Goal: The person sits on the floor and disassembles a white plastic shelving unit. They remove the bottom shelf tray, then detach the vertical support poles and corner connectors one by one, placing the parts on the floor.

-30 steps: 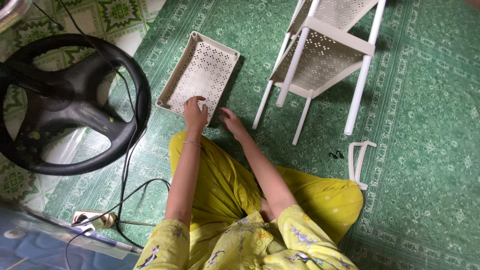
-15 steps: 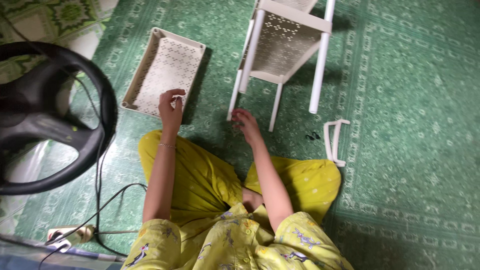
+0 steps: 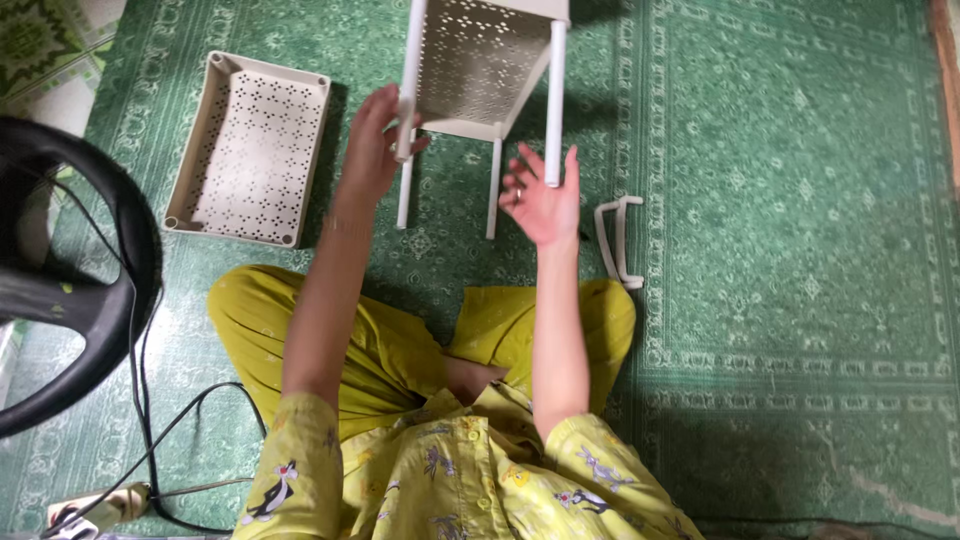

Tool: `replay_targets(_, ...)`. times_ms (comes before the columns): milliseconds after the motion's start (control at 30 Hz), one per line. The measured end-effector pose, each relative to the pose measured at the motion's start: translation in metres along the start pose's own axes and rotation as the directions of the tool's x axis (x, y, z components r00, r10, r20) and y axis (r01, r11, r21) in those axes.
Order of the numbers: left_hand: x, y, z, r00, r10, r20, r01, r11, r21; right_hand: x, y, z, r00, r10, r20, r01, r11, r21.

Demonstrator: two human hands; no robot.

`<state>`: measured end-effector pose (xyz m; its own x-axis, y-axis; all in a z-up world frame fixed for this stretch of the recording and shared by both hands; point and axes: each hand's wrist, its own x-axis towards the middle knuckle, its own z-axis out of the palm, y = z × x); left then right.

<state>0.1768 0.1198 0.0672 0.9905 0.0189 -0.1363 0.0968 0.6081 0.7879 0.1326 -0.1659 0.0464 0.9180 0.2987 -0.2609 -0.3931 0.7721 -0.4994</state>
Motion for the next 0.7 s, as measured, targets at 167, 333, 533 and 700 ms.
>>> replay_targets(167, 0.044, -0.007, 0.015, 0.930, -0.262, 0.256, 0.326, 0.911, -0.252, 0.020, -0.040, 0.018, 0.977, 0.129, 0.170, -0.148, 0.984, 0.103)
replay_targets(333, 0.058, -0.034, -0.009, 0.840, -0.143, 0.524, 0.450, 0.723, -0.525, 0.048, -0.054, -0.009, 0.973, 0.172, 0.154, -0.196, 0.968, 0.156)
replay_targets(533, 0.026, -0.046, -0.019, 0.819, -0.121, 0.561, 0.543, 0.480, -0.690, 0.051, -0.053, -0.031, 0.922, 0.305, 0.239, -0.334, 0.938, 0.090)
replay_targets(700, -0.011, -0.050, -0.015, 0.800, -0.023, 0.600, 0.575, 0.319, -0.754, 0.026, -0.042, -0.024, 0.917, 0.306, 0.254, -0.309, 0.951, -0.031)
